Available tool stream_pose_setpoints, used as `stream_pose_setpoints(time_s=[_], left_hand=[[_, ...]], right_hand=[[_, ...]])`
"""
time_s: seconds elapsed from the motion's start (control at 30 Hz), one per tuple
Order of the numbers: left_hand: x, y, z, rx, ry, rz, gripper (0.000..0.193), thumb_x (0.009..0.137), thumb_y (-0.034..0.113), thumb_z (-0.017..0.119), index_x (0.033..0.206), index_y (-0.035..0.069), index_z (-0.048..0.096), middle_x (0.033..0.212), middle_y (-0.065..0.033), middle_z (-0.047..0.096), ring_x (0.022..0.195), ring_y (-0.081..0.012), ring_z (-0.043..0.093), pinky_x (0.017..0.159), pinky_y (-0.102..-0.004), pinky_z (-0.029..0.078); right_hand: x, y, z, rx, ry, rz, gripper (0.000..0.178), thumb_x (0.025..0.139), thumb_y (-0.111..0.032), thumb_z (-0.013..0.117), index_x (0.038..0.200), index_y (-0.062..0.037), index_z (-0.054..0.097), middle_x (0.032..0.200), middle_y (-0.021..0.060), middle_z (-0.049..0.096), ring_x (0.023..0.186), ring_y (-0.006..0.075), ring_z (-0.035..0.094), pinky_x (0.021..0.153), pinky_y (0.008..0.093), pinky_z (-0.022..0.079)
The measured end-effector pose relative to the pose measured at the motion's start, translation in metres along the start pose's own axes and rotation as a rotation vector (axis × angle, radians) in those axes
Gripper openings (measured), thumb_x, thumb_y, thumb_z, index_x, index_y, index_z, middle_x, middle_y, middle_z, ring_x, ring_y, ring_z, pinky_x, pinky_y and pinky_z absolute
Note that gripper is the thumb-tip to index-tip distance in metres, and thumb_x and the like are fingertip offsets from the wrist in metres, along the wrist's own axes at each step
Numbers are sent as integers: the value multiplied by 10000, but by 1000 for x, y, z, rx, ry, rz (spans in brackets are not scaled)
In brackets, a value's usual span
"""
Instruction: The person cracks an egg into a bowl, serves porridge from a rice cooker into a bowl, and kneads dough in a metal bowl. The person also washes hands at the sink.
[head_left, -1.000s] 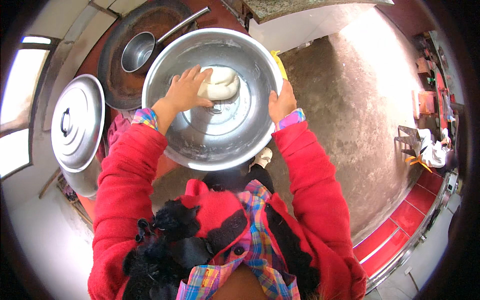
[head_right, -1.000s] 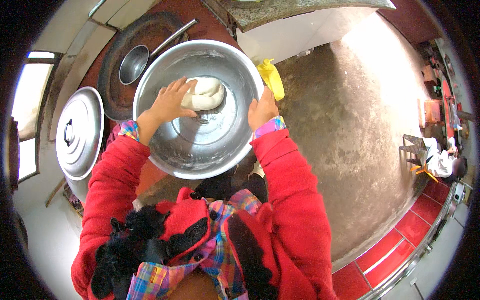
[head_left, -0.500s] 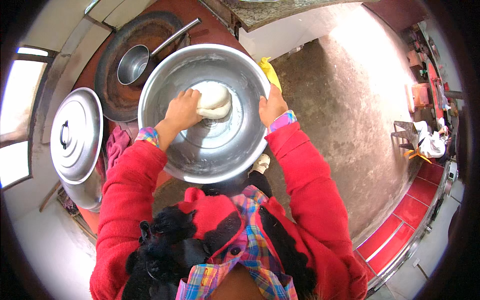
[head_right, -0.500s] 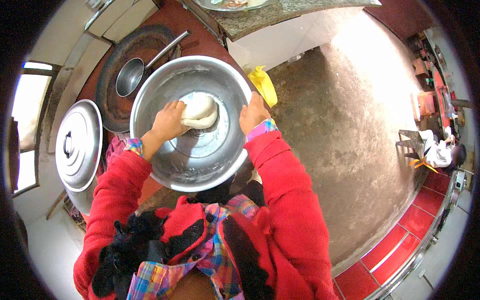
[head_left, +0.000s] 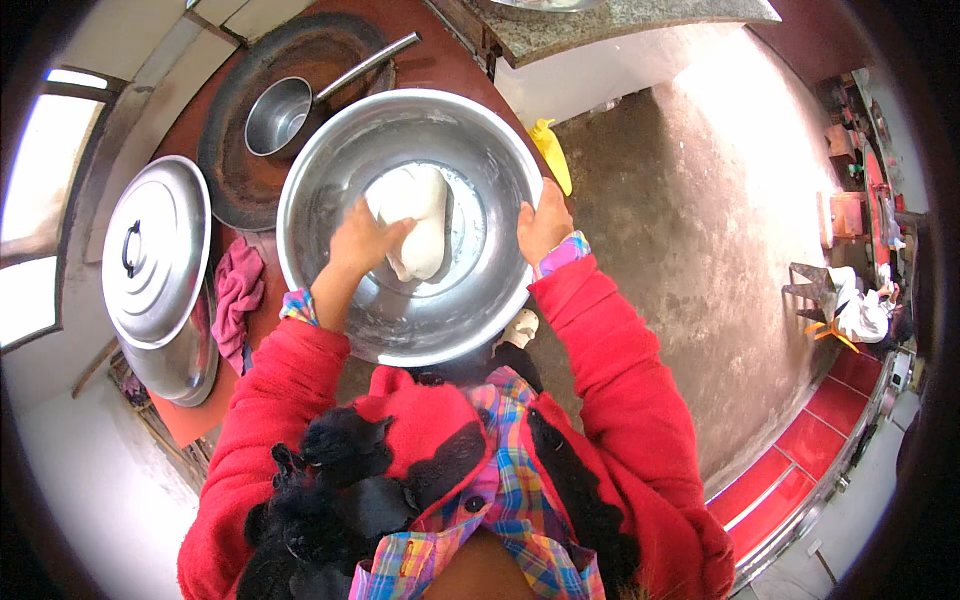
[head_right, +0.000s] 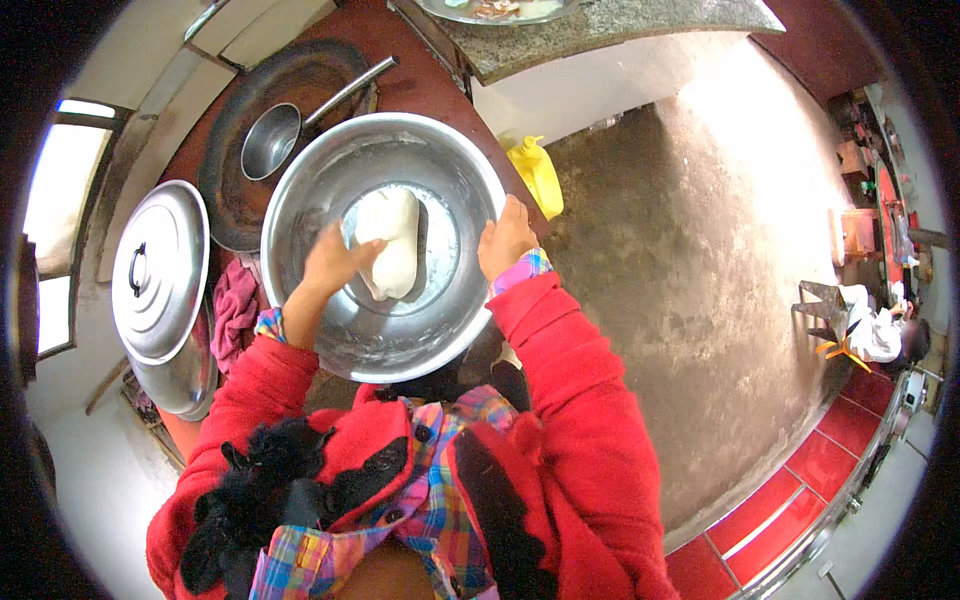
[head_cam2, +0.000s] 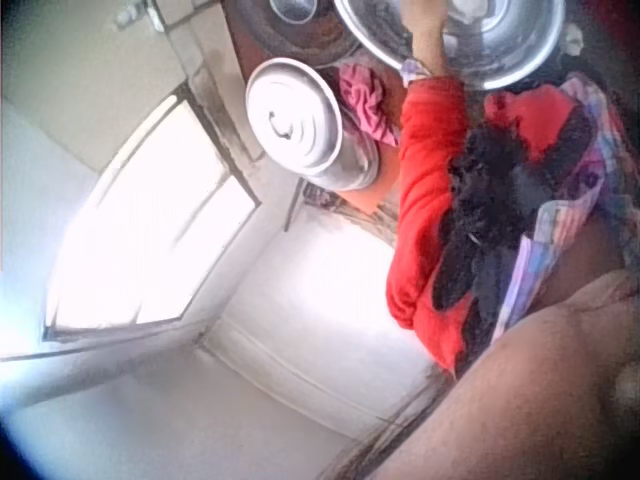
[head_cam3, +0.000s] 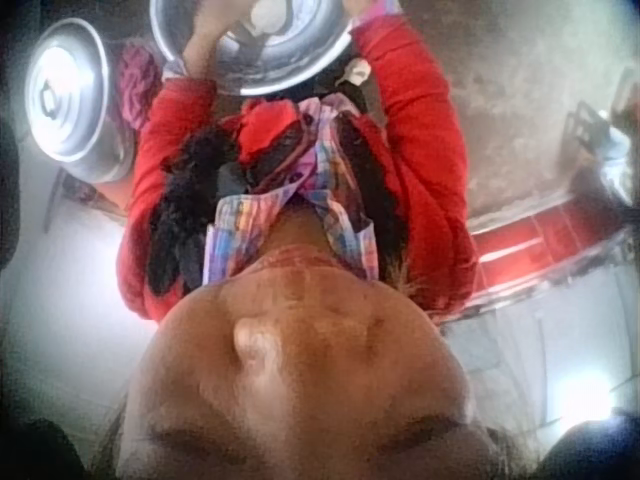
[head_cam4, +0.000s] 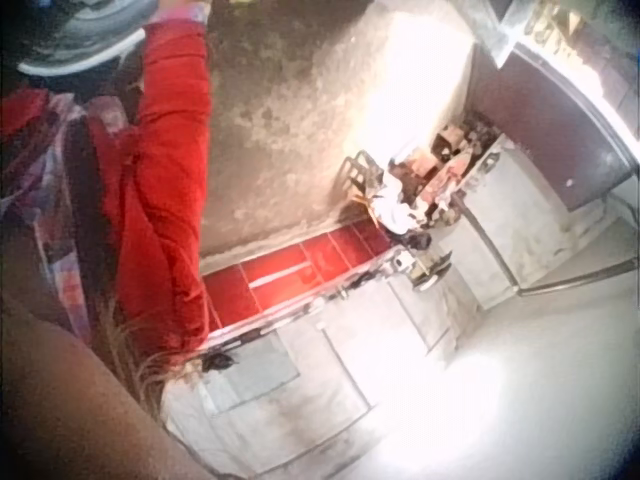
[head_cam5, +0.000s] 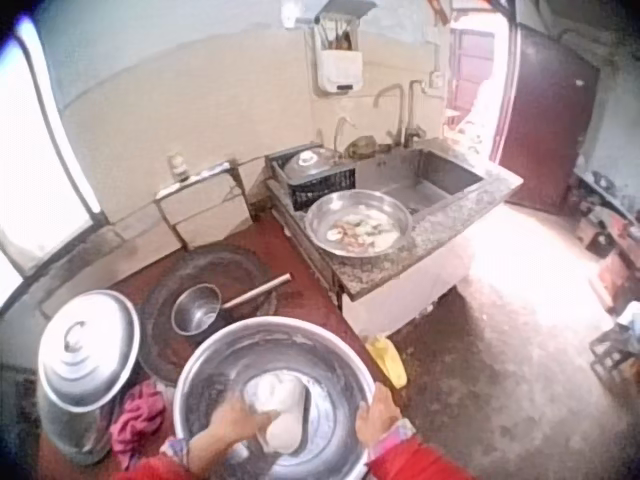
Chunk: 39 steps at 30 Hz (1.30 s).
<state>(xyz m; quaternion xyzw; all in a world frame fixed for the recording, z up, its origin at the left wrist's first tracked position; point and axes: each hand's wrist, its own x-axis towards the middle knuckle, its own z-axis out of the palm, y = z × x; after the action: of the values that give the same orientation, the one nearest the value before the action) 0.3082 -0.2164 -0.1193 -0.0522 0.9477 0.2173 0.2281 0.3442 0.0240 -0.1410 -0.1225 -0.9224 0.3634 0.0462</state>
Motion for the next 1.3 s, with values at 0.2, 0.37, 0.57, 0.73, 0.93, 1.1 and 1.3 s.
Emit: stream_pose_setpoints(time_s=[0.2,0.37,0.57,0.73,0.93,1.1,1.3], left_hand=[[9,65,10,303,482,628,461,735,260,587,1152,100,475,1187,-125,449,1145,-289,384,960,-481,246],[49,37,34,273,169,555,350,731,358,566,1010,147,567,1036,-103,507,1025,-299,457,862,-483,333],[74,50,37,239,264,525,297,735,364,563,923,136,590,889,-100,561,882,-288,527,760,-401,417],[88,51,39,193,303,423,309,746,399,556,900,134,590,882,-107,589,878,-288,553,737,-405,440],[54,48,-12,-95,63,367,328,753,387,575,943,120,591,785,-120,605,693,-288,584,602,-390,448],[-2,36,-13,269,206,544,229,716,322,616,760,99,638,723,-87,589,670,-259,567,585,-384,428],[-41,15,20,206,417,864,276,598,224,656,775,101,482,1017,-89,508,964,-264,469,839,-437,314]], right_hand=[[4,-1,-2,-22,-14,-18,418,762,-94,516,1131,32,366,1044,241,468,880,418,514,750,457,428],[-2,7,2,-14,20,-99,425,760,-98,516,1133,44,369,1024,254,479,857,427,515,738,451,433],[-5,14,1,35,-1,-80,437,759,-107,506,1148,46,379,995,241,492,819,417,531,709,440,444],[6,-28,-23,443,-151,447,412,736,-75,535,1115,21,405,1015,237,496,909,411,508,769,423,430],[11,2,-4,130,-8,75,396,740,-84,528,1103,14,405,1047,228,481,906,411,506,764,445,426],[15,2,0,74,-24,56,387,744,-101,521,1099,11,414,1045,232,484,907,404,511,789,437,422],[9,14,10,186,150,19,329,721,-62,529,1045,-13,491,913,208,562,862,379,542,766,396,436]])
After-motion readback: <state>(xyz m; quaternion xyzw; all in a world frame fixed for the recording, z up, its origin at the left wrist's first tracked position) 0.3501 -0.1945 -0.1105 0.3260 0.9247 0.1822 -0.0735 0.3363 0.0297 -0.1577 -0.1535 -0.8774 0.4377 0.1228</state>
